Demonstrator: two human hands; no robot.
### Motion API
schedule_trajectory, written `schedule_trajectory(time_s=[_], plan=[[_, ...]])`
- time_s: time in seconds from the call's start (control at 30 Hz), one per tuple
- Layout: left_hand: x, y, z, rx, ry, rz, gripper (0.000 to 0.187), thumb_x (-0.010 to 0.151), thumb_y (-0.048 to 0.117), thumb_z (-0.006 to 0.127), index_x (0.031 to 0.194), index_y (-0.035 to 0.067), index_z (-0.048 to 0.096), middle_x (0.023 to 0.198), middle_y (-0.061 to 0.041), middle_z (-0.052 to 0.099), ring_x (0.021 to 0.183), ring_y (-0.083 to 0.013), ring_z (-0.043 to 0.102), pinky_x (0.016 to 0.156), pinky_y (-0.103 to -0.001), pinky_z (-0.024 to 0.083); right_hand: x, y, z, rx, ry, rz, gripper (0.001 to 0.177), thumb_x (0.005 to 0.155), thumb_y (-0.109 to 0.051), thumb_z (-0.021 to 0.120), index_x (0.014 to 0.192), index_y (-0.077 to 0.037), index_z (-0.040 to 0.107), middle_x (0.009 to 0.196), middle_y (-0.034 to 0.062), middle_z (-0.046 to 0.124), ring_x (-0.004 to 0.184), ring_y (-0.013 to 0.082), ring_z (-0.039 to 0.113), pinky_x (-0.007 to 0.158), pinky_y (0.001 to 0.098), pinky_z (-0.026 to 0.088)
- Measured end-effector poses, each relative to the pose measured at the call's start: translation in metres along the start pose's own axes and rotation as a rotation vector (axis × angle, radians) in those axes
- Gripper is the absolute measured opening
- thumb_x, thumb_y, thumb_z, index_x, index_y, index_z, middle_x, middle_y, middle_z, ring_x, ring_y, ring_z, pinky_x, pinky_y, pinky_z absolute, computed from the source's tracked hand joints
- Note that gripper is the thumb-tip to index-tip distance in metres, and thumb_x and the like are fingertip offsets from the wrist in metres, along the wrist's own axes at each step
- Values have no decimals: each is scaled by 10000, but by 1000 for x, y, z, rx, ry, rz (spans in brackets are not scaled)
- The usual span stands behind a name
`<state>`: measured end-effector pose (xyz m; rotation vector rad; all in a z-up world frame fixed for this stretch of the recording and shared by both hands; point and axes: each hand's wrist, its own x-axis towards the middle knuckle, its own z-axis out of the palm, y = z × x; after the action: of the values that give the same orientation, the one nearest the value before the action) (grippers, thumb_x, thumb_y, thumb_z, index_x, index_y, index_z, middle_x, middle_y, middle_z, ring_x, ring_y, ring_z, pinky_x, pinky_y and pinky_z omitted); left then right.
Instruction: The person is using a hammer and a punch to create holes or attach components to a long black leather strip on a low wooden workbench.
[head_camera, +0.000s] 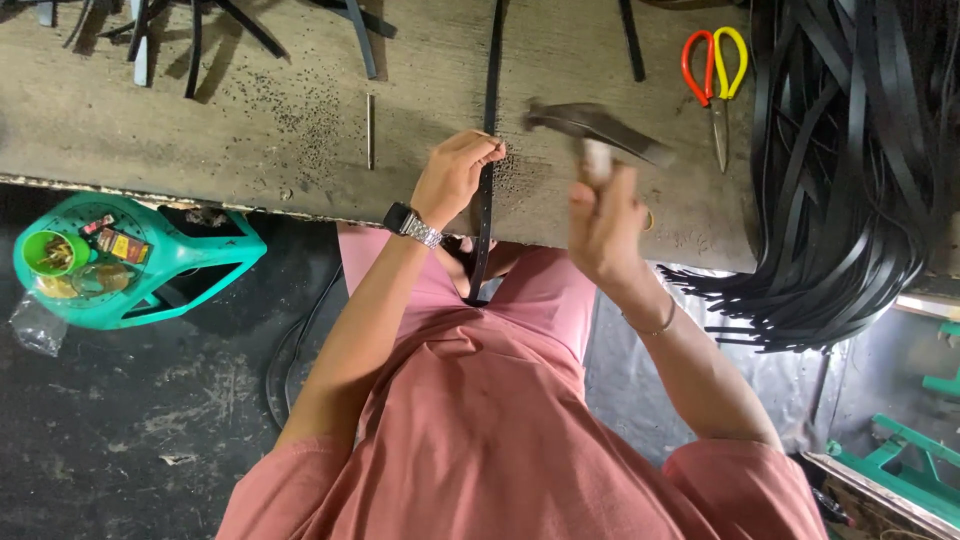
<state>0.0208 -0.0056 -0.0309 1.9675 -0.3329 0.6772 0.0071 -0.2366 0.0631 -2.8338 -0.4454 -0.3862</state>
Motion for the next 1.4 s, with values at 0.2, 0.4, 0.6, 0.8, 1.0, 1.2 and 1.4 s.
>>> schedule_trajectory(time_s=[0.2,0.4,0.6,0.8,1.0,1.2,1.4], plan=[[-13,-23,8,45,-79,-28,168,996,-8,617,868,74,690,844,-72,689,838,-284,725,760,-336,588,19,-21,-20,324,-321,-156,358,1115,-440,423,1116,-89,491,562,166,577,527,437,674,434,454,466],[-2,6,-8,-88,-114,-170,158,1043,99,633,898,88,695,799,-99,710,795,-319,736,734,-367,583,18,-18,-13,410,-329,-116,310,1116,-407,428,1081,-101,467,561,164,598,524,399,683,444,411,480],[0,4,-9,-111,-133,-217,181,1054,96,612,890,106,688,790,-72,736,798,-296,741,758,-353,578,16,-12,-3,511,-273,-122,324,1101,-411,447,1051,-93,485,517,170,545,476,382,642,436,410,443],[12,20,-18,-191,-102,-229,185,1069,82,570,921,109,678,820,-70,756,824,-289,755,783,-346,580,7,-7,20,614,-117,-65,343,1107,-430,451,1047,-97,511,516,134,517,464,337,635,456,382,485],[16,24,-17,-214,-48,-216,174,1050,27,580,909,88,662,835,-70,774,813,-298,758,775,-326,578,18,4,19,4,142,-114,265,1015,-301,630,1212,-126,595,755,94,659,632,325,701,506,410,526],[13,20,-11,-104,-28,-111,118,997,0,680,892,55,684,875,-93,761,868,-312,758,773,-371,607,22,12,38,-354,191,-182,236,946,-291,743,1170,-225,714,1088,64,647,1045,248,604,903,423,470],[18,29,-13,-92,52,-129,107,974,-6,714,874,26,692,837,-116,753,799,-304,764,698,-350,630,8,-15,90,236,197,-361,84,907,-256,764,988,-239,779,859,-24,575,845,217,573,709,363,423]])
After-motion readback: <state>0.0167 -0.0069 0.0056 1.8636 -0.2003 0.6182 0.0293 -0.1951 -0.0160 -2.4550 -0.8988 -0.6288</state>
